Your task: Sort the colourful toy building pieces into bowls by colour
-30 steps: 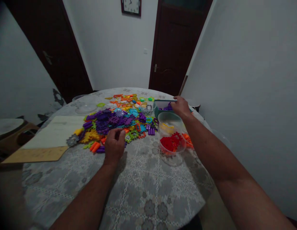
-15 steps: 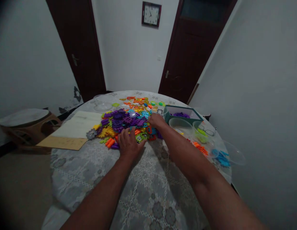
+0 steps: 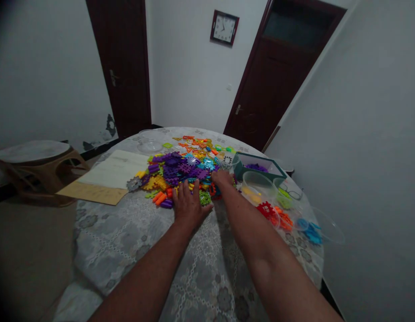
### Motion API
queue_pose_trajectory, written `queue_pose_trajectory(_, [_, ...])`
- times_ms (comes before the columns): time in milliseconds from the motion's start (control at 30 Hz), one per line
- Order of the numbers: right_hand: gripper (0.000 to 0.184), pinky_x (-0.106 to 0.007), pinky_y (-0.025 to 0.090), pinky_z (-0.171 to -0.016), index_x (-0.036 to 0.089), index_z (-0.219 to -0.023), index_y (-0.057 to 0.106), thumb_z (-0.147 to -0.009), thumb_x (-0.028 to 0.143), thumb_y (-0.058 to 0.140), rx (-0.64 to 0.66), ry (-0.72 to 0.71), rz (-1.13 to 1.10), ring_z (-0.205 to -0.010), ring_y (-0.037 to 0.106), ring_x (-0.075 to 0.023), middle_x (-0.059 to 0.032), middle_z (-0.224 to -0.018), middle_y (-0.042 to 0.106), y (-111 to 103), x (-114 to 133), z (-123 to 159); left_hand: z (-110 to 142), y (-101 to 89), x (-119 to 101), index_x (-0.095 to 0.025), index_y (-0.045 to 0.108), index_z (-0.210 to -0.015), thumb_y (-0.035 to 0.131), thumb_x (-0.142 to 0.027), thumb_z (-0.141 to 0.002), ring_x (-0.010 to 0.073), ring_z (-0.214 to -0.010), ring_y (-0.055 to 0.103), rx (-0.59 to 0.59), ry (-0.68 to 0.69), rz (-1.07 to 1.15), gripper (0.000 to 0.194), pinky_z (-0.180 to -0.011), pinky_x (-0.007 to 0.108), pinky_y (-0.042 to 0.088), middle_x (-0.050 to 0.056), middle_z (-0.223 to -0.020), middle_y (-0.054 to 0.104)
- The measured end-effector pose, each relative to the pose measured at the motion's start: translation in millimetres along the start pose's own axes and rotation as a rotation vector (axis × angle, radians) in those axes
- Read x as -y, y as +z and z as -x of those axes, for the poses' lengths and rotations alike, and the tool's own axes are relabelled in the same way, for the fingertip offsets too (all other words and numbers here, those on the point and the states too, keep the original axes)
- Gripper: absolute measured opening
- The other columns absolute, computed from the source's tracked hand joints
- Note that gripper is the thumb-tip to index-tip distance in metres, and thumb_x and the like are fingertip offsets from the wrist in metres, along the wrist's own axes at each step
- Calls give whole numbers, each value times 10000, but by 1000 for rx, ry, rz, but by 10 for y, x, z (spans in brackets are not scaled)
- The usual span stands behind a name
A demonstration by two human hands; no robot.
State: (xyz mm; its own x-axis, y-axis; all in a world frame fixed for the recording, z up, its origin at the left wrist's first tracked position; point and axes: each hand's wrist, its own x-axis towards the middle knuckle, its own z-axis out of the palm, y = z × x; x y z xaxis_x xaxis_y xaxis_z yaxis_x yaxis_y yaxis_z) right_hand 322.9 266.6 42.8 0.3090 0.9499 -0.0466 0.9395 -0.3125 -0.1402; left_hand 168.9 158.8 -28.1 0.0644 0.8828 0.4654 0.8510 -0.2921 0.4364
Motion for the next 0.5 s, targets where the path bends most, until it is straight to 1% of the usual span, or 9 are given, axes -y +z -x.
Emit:
queue_pose_trajectory(67, [401, -489, 598, -990, 179, -1364, 647, -1039, 409, 688, -20, 7, -17, -1173, 683, -272, -124, -1376, 658, 29, -7, 62, 0, 5, 1, -190, 431, -1641, 906, -616, -693, 491, -1566, 301, 0, -1, 0, 1143, -1268, 699, 112, 283, -1684, 358])
queue_pose_trajectory(133, [384, -464, 542, -1053, 145, -1318, 694, -1074, 427, 601, -41, 3, -42, -1234, 671, -298, -171, -1361, 688, 75, -17, 139, 0, 11, 2, -179, 423, -1645, 912, -626, -677, 491, -1560, 313, -1, -2, -6, 1173, -1269, 693, 108, 296, -1685, 348])
queue_pose_trajectory(200, [442, -419, 480, -1093, 109, -1264, 742, -1101, 426, 481, -58, -8, -70, -1298, 652, -322, -217, -1337, 719, 135, -20, 224, 1, 15, 2, -181, 423, -1643, 894, -650, -688, 485, -1548, 340, -6, 5, -15, 1164, -1265, 690, 117, 296, -1682, 358])
queue_pose_trajectory(233, [473, -400, 463, -1095, 99, -1244, 759, -1101, 418, 439, -66, -15, -84, -1315, 646, -327, -226, -1326, 730, 168, -19, 267, 1, 17, 2, -184, 426, -1641, 882, -657, -699, 481, -1543, 350, -9, 13, -19, 1149, -1262, 691, 122, 294, -1681, 364])
queue_pose_trajectory(400, [501, -348, 459, -1047, 140, -1206, 784, -1087, 427, 391, -113, -68, -167, -1255, 676, -292, -178, -1277, 767, 299, -38, 476, 9, 25, 5, -190, 453, -1620, 855, -583, -739, 470, -1536, 364, -18, 57, -25, 1046, -1262, 696, 100, 288, -1679, 370])
queue_pose_trajectory(500, [505, -336, 482, -982, 166, -1208, 774, -1096, 418, 351, -130, -120, -230, -1166, 701, -279, -159, -1222, 781, 354, -99, 593, 13, 42, 13, -175, 473, -1604, 823, -476, -770, 453, -1528, 381, -10, 99, -11, 954, -1277, 673, 113, 280, -1667, 383])
